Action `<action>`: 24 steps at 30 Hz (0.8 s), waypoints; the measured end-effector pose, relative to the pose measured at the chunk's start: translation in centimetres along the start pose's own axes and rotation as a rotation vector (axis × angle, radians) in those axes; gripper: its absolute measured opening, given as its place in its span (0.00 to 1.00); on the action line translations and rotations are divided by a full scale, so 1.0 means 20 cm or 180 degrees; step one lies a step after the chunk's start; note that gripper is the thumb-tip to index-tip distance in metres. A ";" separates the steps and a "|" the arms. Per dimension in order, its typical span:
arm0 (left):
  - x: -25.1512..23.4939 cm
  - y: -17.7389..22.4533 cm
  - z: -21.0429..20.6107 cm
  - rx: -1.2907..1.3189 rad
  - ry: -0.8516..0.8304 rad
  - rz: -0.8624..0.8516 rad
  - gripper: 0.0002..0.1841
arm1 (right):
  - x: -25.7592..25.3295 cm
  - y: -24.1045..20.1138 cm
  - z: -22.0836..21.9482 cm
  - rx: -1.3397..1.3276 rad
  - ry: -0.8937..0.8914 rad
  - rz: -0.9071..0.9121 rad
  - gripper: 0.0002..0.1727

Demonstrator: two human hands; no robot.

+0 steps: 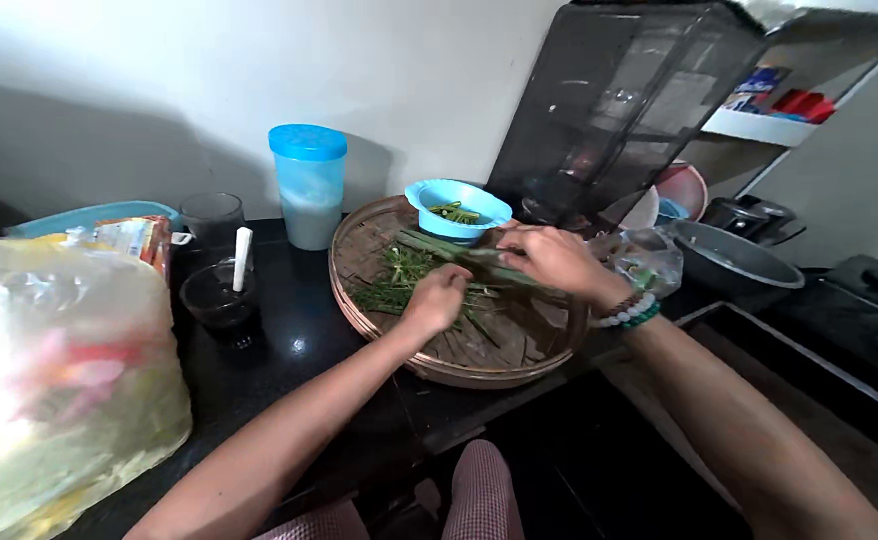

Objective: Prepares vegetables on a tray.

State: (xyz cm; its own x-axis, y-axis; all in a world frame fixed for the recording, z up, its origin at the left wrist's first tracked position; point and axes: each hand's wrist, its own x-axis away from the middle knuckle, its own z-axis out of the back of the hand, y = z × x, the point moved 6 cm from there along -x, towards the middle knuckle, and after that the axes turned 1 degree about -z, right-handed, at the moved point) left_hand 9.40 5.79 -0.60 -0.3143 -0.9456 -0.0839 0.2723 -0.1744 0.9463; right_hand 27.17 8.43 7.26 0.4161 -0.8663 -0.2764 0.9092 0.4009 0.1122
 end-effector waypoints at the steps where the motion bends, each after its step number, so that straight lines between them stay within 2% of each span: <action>1: 0.00 0.05 -0.04 -0.0523 -0.0226 -0.0232 0.19 | -0.03 0.03 0.03 -0.0007 -0.0062 -0.0008 0.12; 4: -0.09 0.14 -0.17 -0.1759 -0.0720 -0.0816 0.24 | -0.11 0.07 0.08 0.0131 -0.0261 0.0055 0.13; 6: -0.18 0.14 -0.22 -0.2324 -0.0721 -0.0945 0.26 | -0.11 0.05 0.09 0.0201 -0.0292 0.0099 0.12; 11: -0.33 0.00 -0.26 -0.3001 -0.0880 -0.0037 0.37 | -0.04 -0.02 0.20 0.0725 -0.0155 0.0161 0.10; 14: -0.34 -0.02 -0.26 -0.3090 -0.0850 0.0011 0.38 | 0.00 0.07 0.44 0.0785 -0.0284 -0.0110 0.13; 18: -0.36 0.01 -0.25 -0.2935 -0.0812 -0.0108 0.35 | 0.09 0.21 0.75 0.0554 0.0062 0.0078 0.10; 20: -0.35 0.08 -0.16 -0.2627 -0.0512 -0.0441 0.33 | 0.16 0.23 0.84 0.0394 0.0257 0.0285 0.09; 22: -0.34 0.12 -0.04 -0.1826 0.0043 -0.0849 0.28 | 0.22 0.24 0.88 0.0073 0.0345 0.0547 0.10; 24: -0.31 0.12 0.09 -0.0692 0.0037 -0.0845 0.21 | 0.27 0.25 0.89 -0.0427 0.0255 0.0695 0.11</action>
State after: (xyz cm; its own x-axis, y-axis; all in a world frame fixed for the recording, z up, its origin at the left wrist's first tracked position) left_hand 10.41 11.70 2.75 -0.3902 -0.8622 -0.3230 0.3703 -0.4681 0.8024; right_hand 34.25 0.46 23.23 0.5948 -0.7307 -0.3349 0.7859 0.6162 0.0515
